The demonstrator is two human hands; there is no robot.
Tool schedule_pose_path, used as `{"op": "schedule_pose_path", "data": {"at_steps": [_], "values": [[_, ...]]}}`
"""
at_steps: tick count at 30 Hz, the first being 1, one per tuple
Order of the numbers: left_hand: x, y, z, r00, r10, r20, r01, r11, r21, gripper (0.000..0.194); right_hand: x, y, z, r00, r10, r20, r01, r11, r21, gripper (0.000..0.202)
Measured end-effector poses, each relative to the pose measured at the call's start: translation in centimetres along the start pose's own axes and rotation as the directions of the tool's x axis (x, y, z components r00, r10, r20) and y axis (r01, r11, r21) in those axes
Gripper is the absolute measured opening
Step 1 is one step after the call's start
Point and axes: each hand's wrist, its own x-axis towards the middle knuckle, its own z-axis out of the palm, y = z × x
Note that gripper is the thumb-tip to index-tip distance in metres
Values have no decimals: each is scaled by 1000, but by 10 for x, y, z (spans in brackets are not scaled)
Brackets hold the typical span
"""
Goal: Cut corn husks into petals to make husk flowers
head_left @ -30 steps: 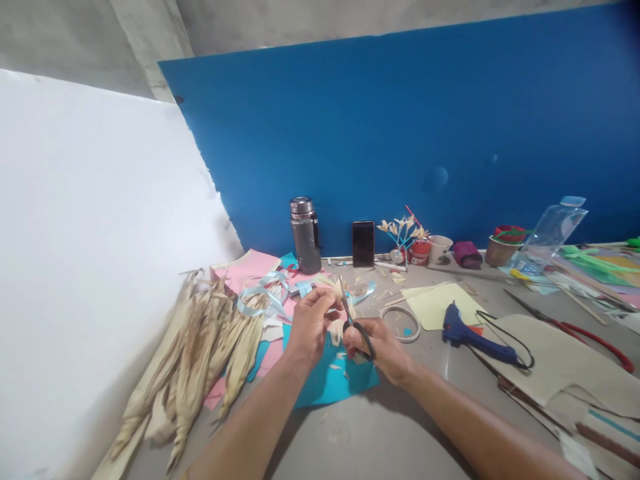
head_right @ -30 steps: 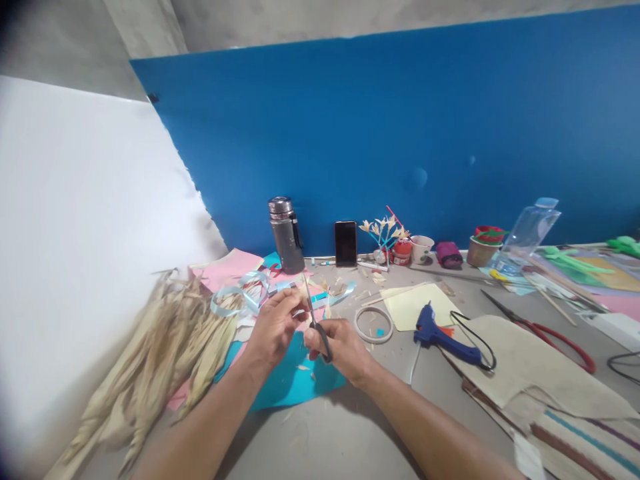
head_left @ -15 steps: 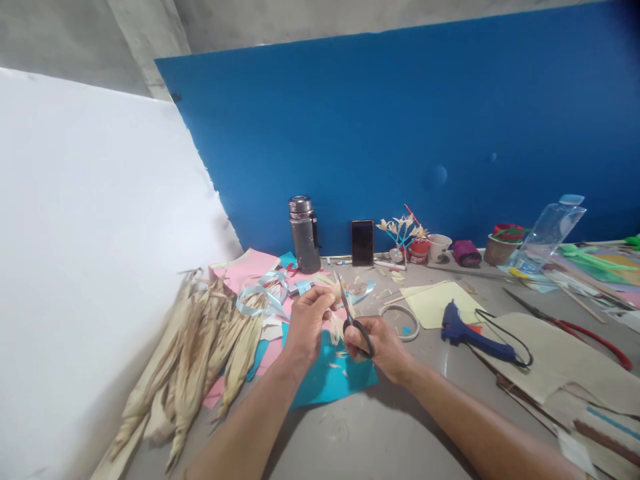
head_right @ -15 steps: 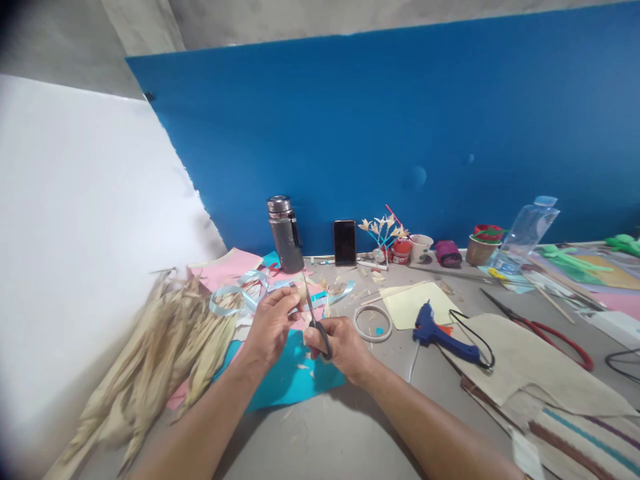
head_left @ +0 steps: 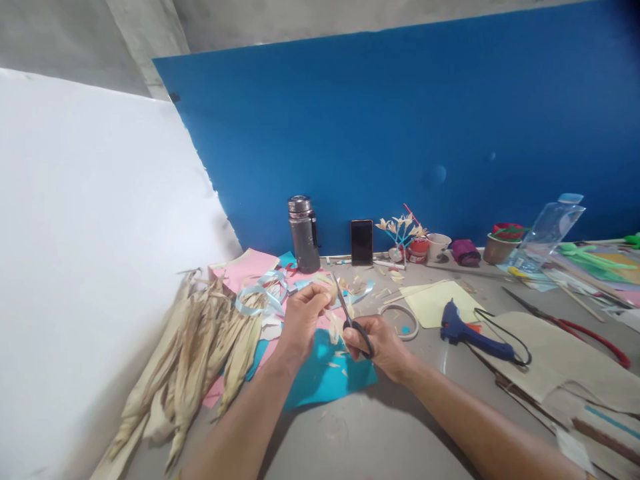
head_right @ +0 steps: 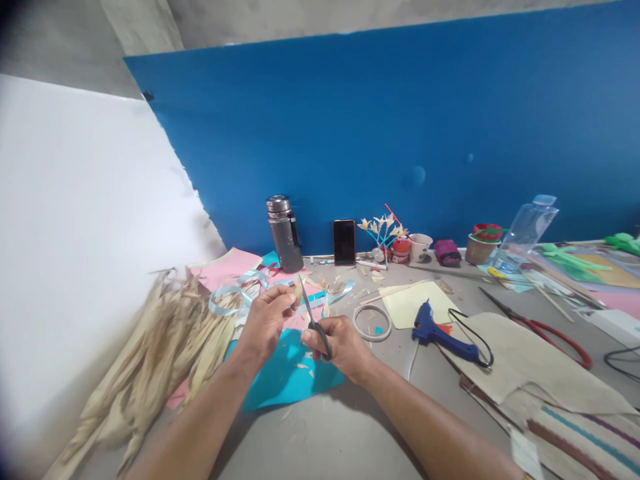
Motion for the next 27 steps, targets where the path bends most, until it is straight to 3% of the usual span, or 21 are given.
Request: {"op": "schedule_pose_path", "data": {"at_steps": [4,12,16,18,22,24,27], "values": [[-1,4,-1,999,47,1,-47,999,21,12,0,5,-1,1000,19,-8,-19,1000,3,59],[0,7,2,998,-56,33,58,996,-66,18,6,7,-5,987,46,-157,-37,998,60,59],[-3,11,4,990,-70,122,87,987,-139,17,9,3,-7,984,74,-162,-64,996,63,58],[-6,11,6,961,-130,242,170,974,-150,19,9,0,-7,990,52,-132,-41,995,87,56],[-11,7,7,835,-256,486,361,923,-133,20,7,-4,-6,999,20,-47,-12,987,163,49],[-10,2,7,823,-277,496,397,905,-154,20,7,-4,-4,998,48,-29,-41,980,193,49],[-9,-2,8,847,-277,454,407,887,-218,19,9,-2,-3,996,88,-17,-82,974,212,49]]}}
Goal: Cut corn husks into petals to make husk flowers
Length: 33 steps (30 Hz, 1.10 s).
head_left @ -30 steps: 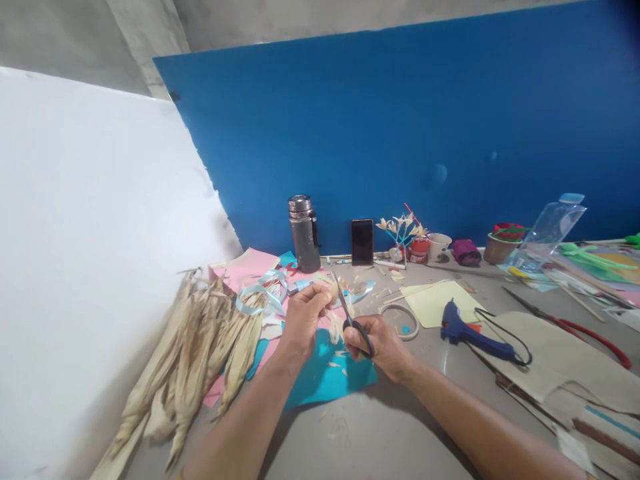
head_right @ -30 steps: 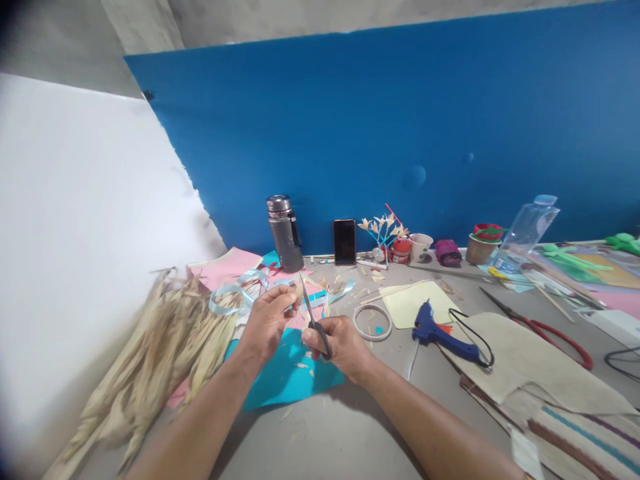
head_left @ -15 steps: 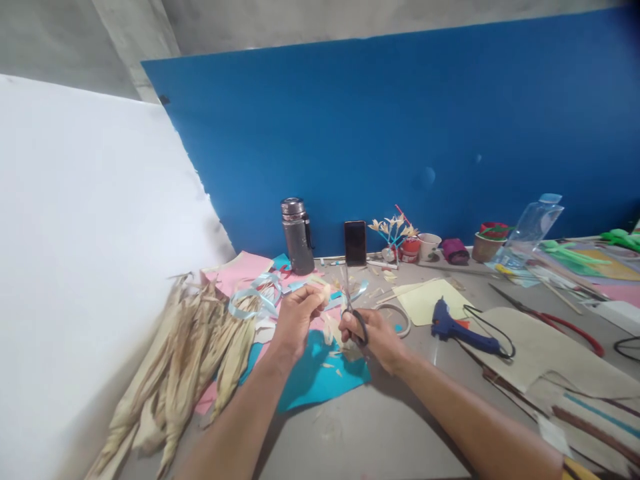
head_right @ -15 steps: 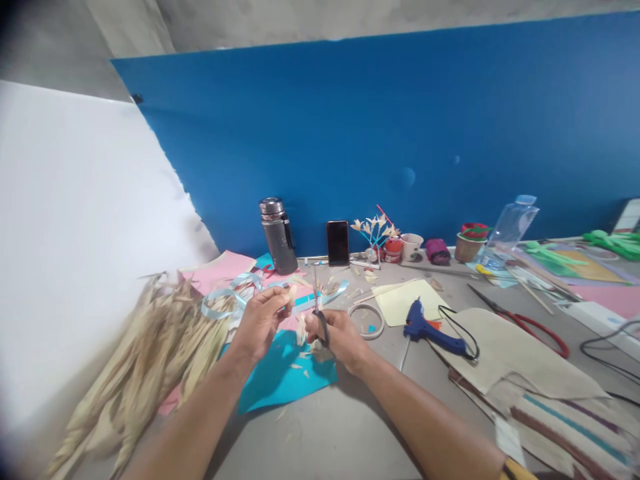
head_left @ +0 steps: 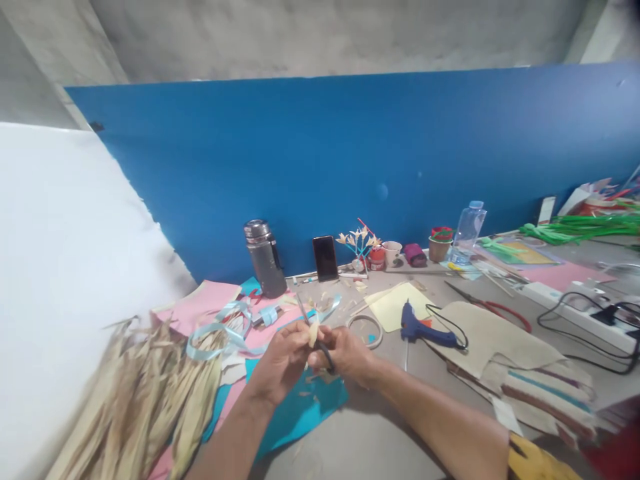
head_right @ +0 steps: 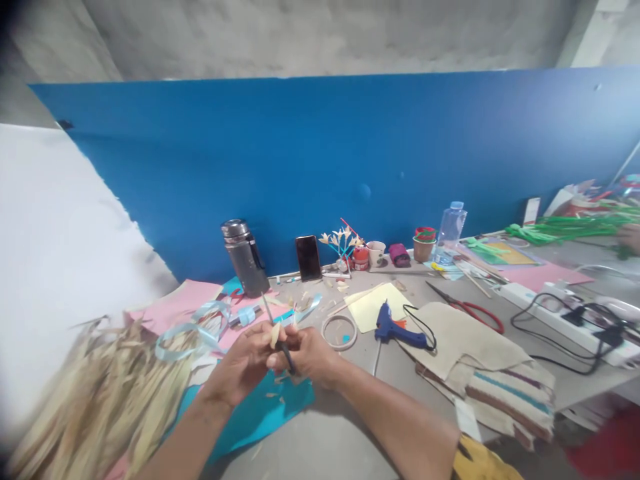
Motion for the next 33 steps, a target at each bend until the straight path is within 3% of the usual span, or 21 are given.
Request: {"op": "schedule_pose_path", "data": {"at_steps": [7,11,13,15,17,19,21,22,23,24,26,27,30,33], "values": [[1,-6,0,998,62,-28,-63,997,-37,22,5,1,-12,990,-60,129,49,995,92,54],[0,-8,2,997,76,-27,-77,995,-65,24,5,-1,-17,977,-35,210,33,999,13,43],[0,-9,3,997,74,-6,-75,995,-60,23,6,-1,-16,985,-31,171,39,998,-44,35],[3,-9,3,997,83,5,-83,996,-33,23,10,2,-14,997,-51,56,57,993,-103,25],[7,-5,0,986,151,-76,-150,988,20,22,14,4,-13,995,-71,-75,57,983,-173,16],[11,2,-5,918,295,-265,-278,955,100,21,15,7,-13,980,-82,-182,26,957,-288,14],[11,12,-11,746,464,-478,-413,885,215,19,12,7,-12,970,-94,-224,-26,877,-481,13],[10,17,-13,620,543,-566,-465,836,293,18,9,7,-10,972,-107,-211,-45,793,-608,13],[8,21,-14,545,600,-585,-484,795,365,17,6,6,-7,983,-102,-156,-45,680,-731,13],[5,25,-14,509,644,-571,-515,759,398,16,1,4,-4,993,-92,-78,-11,570,-821,11],[-2,28,-10,523,705,-479,-575,706,413,14,-8,0,4,999,-46,22,38,381,-924,7],[-5,28,-7,562,713,-420,-590,701,400,13,-11,-2,7,999,-27,47,54,312,-948,8],[-9,23,1,737,594,-322,-530,804,269,14,-17,-5,15,997,8,82,78,207,-975,12],[-7,18,5,839,457,-296,-422,889,178,15,-17,-1,16,989,-6,150,149,151,-977,16]]}}
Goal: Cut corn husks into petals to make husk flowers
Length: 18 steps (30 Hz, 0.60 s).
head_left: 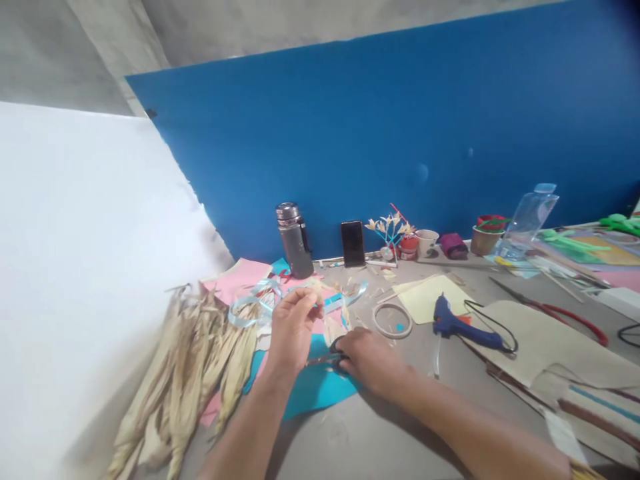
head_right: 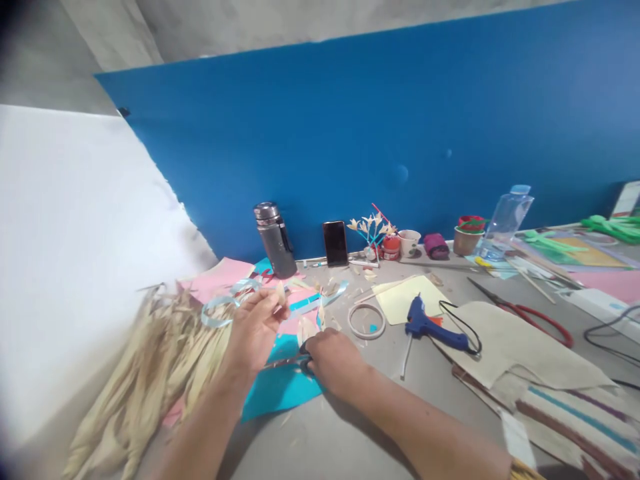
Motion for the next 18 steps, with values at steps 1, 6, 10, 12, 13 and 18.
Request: {"op": "schedule_pose_path", "data": {"at_steps": [1,6,10,12,13,18], "values": [[0,-1,1,999,-30,18,30,1000,6,16,0,1,3,1000,-26,-9,26,999,-21,16],[1,-6,-1,998,-10,60,-1,983,183,17,-1,3,13,994,-80,-79,85,994,63,19],[3,-9,-4,998,12,54,-28,953,302,14,1,6,10,944,-48,-326,196,878,437,18],[3,-9,-2,996,-29,80,4,955,296,15,4,10,5,955,86,-283,118,767,630,15],[3,-8,-1,993,-56,100,25,958,286,16,5,13,2,969,136,-206,54,700,713,13],[0,-7,6,972,-182,151,116,923,366,19,10,34,-19,932,281,-228,105,393,914,29]]}}
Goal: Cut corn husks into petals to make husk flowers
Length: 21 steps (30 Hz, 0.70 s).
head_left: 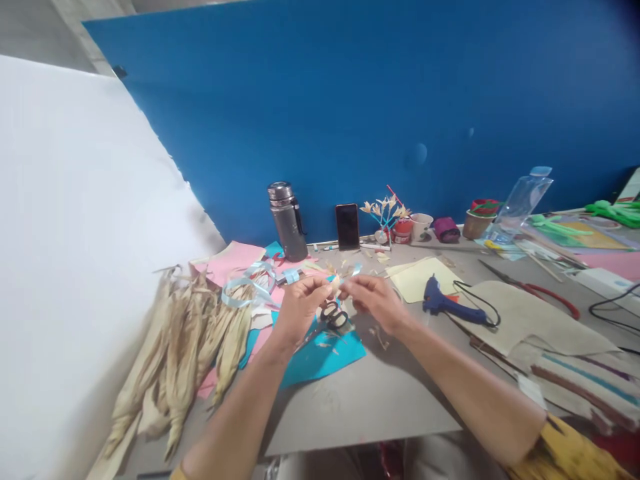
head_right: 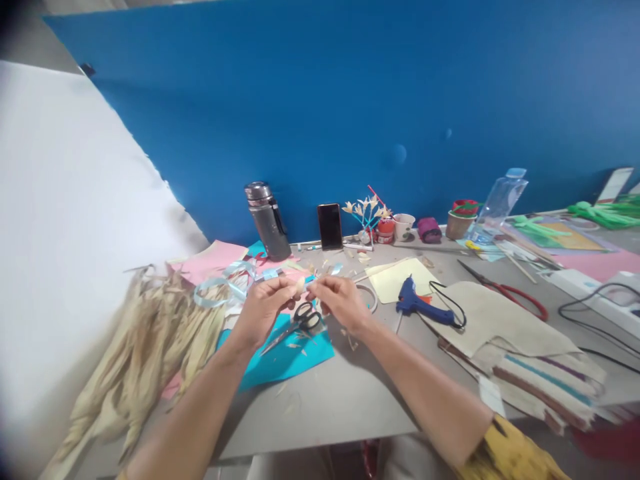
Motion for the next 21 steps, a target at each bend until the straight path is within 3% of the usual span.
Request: {"op": "schedule_pose_path", "data": {"at_steps": [3,5,8,11,16,21], "values": [[-1,-1,2,998,-37,54,33,996,84,16,4,-1,-10,999,4,52,-10,993,114,38],[-1,-4,1,991,-61,122,55,997,50,16,5,0,-12,996,26,88,-37,990,133,38],[1,-9,-1,976,-137,172,162,976,-145,23,6,1,-9,998,49,43,-59,961,270,38],[2,-14,1,970,-176,169,223,921,-319,31,5,2,-4,995,100,-1,-87,866,492,37],[-1,-23,15,990,-83,114,120,920,-372,32,1,2,8,987,158,31,-141,753,643,37],[-1,-29,18,998,-27,63,50,914,-402,22,-5,2,16,980,199,26,-162,711,684,38]]}}
